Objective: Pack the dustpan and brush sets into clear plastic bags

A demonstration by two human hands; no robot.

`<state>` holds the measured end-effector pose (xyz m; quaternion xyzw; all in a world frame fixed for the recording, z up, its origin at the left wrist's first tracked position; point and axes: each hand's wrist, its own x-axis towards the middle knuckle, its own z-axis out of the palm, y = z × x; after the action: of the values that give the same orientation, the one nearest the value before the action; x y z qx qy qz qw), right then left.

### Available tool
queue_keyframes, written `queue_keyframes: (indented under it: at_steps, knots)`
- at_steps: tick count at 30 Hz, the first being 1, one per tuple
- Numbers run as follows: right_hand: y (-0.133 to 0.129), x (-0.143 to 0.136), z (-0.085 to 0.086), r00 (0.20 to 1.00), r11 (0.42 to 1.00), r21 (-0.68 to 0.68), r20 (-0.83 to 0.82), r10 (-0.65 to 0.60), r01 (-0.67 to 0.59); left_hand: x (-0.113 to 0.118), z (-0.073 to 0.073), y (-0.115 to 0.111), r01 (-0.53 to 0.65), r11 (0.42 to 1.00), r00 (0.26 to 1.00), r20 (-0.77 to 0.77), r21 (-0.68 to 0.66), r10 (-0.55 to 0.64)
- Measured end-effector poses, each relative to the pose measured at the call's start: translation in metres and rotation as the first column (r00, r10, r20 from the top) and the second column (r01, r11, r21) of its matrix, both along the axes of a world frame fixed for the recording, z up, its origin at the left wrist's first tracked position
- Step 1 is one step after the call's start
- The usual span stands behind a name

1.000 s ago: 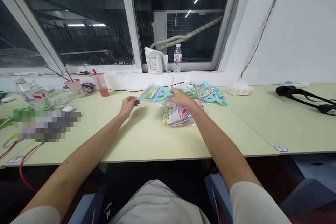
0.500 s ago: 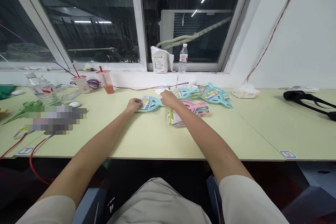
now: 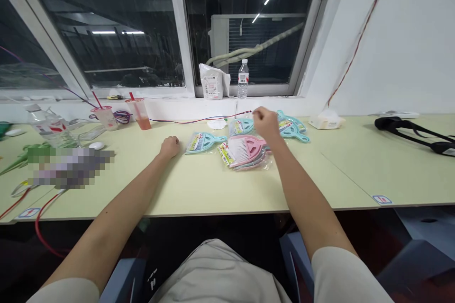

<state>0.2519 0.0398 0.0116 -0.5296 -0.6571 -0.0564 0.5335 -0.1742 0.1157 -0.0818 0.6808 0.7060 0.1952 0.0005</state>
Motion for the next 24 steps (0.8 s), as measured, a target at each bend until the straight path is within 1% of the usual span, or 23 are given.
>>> queue_keyframes:
  at_steps: [1, 2, 3, 4, 6, 7, 9, 11, 12, 14, 19, 22, 24]
  knots:
    - [0.004, 0.025, -0.003, 0.991, 0.995, 0.027, -0.090, -0.094, 0.097, 0.001, 0.000, 0.000, -0.001, 1.000, 1.000, -0.017, 0.001, 0.001]
    - [0.007, 0.048, -0.008, 0.970, 0.982, 0.014, -0.157, -0.183, 0.188, 0.003, -0.001, 0.001, -0.003, 1.000, 1.000, -0.030, 0.002, 0.003]
    - [0.010, 0.070, -0.017, 0.945, 0.964, -0.035, -0.193, -0.264, 0.262, 0.004, -0.001, 0.001, -0.006, 1.000, 0.999, -0.036, 0.001, 0.006]
    - [0.012, 0.089, -0.029, 0.927, 0.945, -0.103, -0.190, -0.324, 0.309, 0.006, -0.001, 0.002, -0.008, 1.000, 0.999, -0.033, 0.000, 0.008]
    - [0.014, 0.112, -0.056, 0.916, 0.900, -0.251, -0.097, -0.390, 0.357, 0.007, -0.001, 0.002, -0.009, 1.000, 1.000, -0.018, -0.002, 0.008]
    - [0.015, 0.118, -0.069, 0.915, 0.867, -0.342, -0.047, -0.401, 0.362, 0.007, -0.001, 0.001, -0.007, 1.000, 1.000, -0.012, -0.004, 0.007]
    - [0.016, 0.119, -0.090, 0.901, 0.780, -0.491, 0.024, -0.433, 0.388, 0.007, -0.002, 0.001, -0.003, 1.000, 1.000, -0.009, -0.009, 0.003]
    - [0.018, 0.115, -0.102, 0.894, 0.718, -0.568, 0.073, -0.442, 0.402, 0.007, -0.002, 0.000, 0.006, 1.000, 1.000, -0.013, -0.011, -0.006]
    - [0.019, 0.114, -0.104, 0.894, 0.707, -0.583, 0.079, -0.440, 0.400, 0.008, -0.002, 0.000, 0.009, 1.000, 1.000, -0.014, -0.012, -0.010]
    - [0.020, 0.113, -0.105, 0.900, 0.716, -0.590, 0.044, -0.433, 0.373, 0.009, -0.001, -0.001, 0.013, 1.000, 1.000, -0.013, -0.014, -0.014]
    - [0.019, 0.123, -0.102, 0.918, 0.778, -0.574, -0.105, -0.381, 0.257, 0.013, 0.000, -0.005, 0.006, 1.000, 1.000, -0.014, -0.024, -0.006]
    - [0.018, 0.125, -0.102, 0.925, 0.806, -0.545, -0.136, -0.354, 0.229, 0.015, 0.003, -0.010, 0.003, 0.999, 1.000, 0.000, -0.032, -0.003]
    - [0.018, 0.123, -0.098, 0.927, 0.831, -0.508, -0.148, -0.344, 0.228, 0.018, 0.007, -0.013, -0.029, 0.999, 0.999, 0.038, -0.021, 0.029]
